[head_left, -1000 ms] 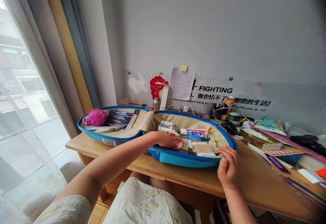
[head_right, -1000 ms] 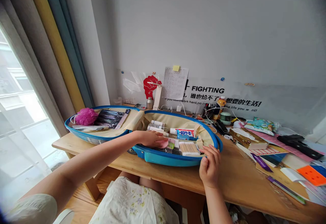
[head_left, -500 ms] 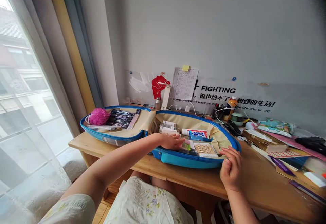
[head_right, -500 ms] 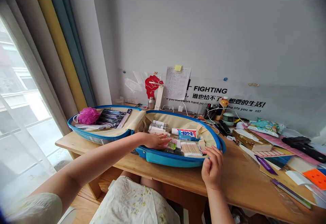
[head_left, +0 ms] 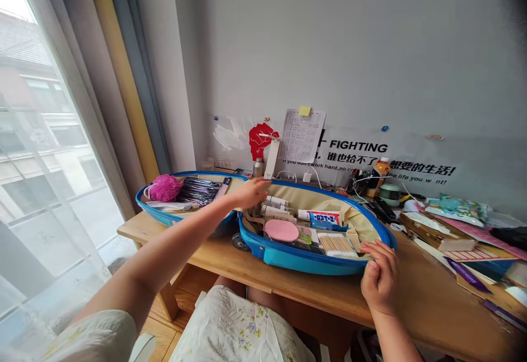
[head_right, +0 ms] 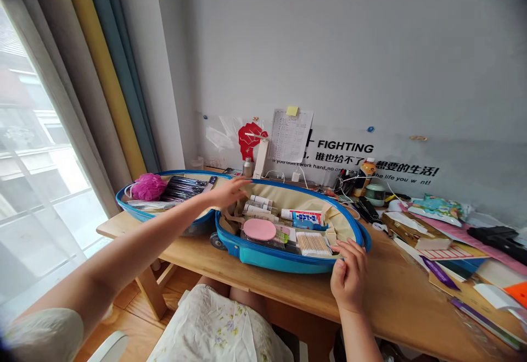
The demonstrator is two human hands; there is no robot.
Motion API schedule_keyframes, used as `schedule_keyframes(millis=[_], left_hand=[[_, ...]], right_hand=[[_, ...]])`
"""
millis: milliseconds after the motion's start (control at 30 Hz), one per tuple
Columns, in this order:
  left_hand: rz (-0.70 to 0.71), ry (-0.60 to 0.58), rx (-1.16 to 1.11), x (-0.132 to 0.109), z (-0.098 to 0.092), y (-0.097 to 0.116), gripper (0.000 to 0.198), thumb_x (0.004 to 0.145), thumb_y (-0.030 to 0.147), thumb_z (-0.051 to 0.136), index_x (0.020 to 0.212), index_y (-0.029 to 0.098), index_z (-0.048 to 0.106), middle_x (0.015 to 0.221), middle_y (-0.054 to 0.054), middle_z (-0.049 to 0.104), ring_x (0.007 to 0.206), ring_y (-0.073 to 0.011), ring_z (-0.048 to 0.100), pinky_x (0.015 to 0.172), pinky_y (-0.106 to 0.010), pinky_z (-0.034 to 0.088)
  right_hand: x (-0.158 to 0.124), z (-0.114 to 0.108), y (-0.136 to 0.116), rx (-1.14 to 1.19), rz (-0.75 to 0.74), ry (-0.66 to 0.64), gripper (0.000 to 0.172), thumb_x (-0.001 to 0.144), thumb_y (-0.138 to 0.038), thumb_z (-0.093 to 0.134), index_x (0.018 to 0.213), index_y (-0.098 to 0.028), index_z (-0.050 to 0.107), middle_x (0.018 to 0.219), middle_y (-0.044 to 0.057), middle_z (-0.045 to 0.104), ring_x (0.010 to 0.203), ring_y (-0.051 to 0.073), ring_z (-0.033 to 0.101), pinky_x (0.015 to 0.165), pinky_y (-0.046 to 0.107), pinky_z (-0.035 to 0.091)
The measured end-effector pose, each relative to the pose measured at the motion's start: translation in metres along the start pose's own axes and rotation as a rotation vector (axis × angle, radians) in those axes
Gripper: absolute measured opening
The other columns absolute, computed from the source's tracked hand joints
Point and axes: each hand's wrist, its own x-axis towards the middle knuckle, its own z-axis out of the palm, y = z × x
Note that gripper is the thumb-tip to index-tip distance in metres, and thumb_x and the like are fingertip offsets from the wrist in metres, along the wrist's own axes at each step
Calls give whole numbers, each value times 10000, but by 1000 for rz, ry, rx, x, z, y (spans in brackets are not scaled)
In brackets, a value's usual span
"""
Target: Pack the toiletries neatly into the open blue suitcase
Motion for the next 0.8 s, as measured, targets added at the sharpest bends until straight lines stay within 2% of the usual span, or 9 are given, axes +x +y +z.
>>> schedule_keyframes(millis=[67,100,133,267,400,467,567,667,800], left_hand=[[-284,125,141,-13,-19,-39,566,977,383,418,1521,233,387,1581,-102,392,1472,-252,326,1184,-366,289],[-438,159,209,-22,-28,-59,572,961,386,443,1517,262,391,1571,-88,406,1456,-262,347,1171,-374,305],[-526,174,234,-32,-36,-78,588,945,366,461,1515,241,394,1570,-118,397,1446,-297,354,1158,-407,314],[-767,196,284,-83,-51,-138,631,890,313,495,1483,108,425,1536,-271,367,1379,-438,390,1062,-534,376],[-1014,160,362,-123,-47,-178,723,828,434,602,1490,207,417,1546,-262,355,1333,-470,426,984,-565,410],[-1055,124,366,-133,-43,-193,781,801,510,630,1495,237,399,1544,-263,360,1299,-467,468,956,-541,428],[-1031,84,346,-138,-38,-207,793,797,528,619,1485,205,392,1495,-275,418,1232,-437,543,917,-474,453],[-1026,102,346,-137,-35,-214,702,804,424,613,1425,145,442,1377,-281,531,1173,-415,592,870,-425,470],[-1020,158,349,-135,-35,-215,564,807,263,559,1356,154,488,1289,-248,606,1130,-391,622,833,-408,482]], right_hand=[[0,0,0,4,-14,2,326,998,-371,354,951,-212,635,971,108,671,1086,284,605,971,515,442],[0,0,0,5,-19,3,326,999,-367,353,951,-212,635,972,108,672,1083,283,607,970,512,444],[1,0,0,6,-24,4,327,999,-367,351,950,-211,635,972,109,672,1081,282,607,967,510,445],[2,0,-1,-2,-27,6,341,1001,-373,342,952,-207,637,962,112,665,1092,287,603,967,513,445],[2,-1,-1,-17,-43,1,347,1005,-369,333,953,-204,635,964,112,666,1085,285,605,968,513,441],[1,-1,0,-30,-40,-10,346,1004,-364,330,951,-204,632,972,114,670,1081,285,605,961,510,441],[0,-1,1,-39,-29,-15,356,1004,-378,323,956,-206,631,975,114,673,1085,291,605,965,518,440],[-2,-1,1,-23,-18,-2,373,1006,-405,319,947,-209,631,961,113,668,1076,291,607,959,521,447],[-1,-1,0,-21,3,0,371,1007,-402,324,940,-208,633,967,114,660,1078,289,600,971,531,445]])
